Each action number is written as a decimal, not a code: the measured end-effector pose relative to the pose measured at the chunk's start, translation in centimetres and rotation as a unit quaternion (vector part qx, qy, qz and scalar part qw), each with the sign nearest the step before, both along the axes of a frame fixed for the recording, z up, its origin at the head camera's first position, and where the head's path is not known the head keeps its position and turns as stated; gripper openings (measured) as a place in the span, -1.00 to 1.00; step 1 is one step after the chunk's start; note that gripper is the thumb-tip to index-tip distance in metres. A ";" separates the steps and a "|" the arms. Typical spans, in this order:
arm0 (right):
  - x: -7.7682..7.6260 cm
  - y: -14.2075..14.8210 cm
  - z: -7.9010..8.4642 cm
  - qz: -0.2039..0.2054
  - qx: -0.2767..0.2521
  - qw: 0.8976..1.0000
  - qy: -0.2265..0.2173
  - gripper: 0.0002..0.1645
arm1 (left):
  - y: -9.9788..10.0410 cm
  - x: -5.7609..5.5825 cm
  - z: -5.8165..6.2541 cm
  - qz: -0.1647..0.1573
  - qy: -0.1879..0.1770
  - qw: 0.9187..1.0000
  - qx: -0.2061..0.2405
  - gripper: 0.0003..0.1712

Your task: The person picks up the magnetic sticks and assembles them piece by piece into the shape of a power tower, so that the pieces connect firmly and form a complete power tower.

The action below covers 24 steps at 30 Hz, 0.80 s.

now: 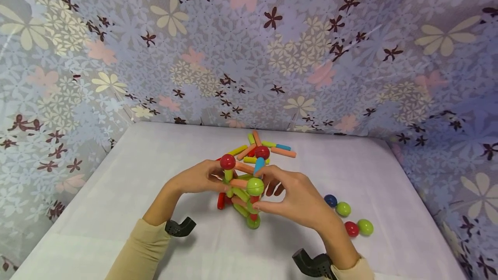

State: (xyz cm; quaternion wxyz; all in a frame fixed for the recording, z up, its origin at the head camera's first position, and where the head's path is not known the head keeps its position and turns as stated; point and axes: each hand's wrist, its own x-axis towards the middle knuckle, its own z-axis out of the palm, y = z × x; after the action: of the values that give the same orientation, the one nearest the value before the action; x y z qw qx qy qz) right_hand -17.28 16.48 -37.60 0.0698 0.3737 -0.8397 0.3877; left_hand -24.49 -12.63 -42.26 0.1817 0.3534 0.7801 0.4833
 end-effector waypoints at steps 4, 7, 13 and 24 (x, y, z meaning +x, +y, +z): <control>-0.4 -0.2 -0.7 -0.038 0.030 0.998 0.043 -0.38 | -0.6 0.2 0.3 -0.014 -0.022 1.000 -0.006 -0.48; -0.8 0.0 -1.0 -0.051 0.054 0.997 0.035 -0.47 | -0.9 0.2 0.5 -0.023 -0.041 0.999 -0.013 -0.45; -1.8 0.7 -1.5 -0.046 0.067 0.996 -0.029 -0.68 | -1.0 0.2 0.5 -0.070 -0.105 0.992 0.011 -0.58; -2.9 1.5 -2.2 -0.030 0.053 0.996 -0.068 -0.69 | -0.8 -0.1 -0.9 0.076 -0.008 0.973 -0.216 -0.77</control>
State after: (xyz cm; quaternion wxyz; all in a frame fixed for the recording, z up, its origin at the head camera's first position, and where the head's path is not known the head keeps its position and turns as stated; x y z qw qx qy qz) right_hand -20.15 18.00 -39.75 0.0040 0.3248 -0.8727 0.3647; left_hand -24.63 -13.45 -43.13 0.2226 0.2413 0.8891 0.3189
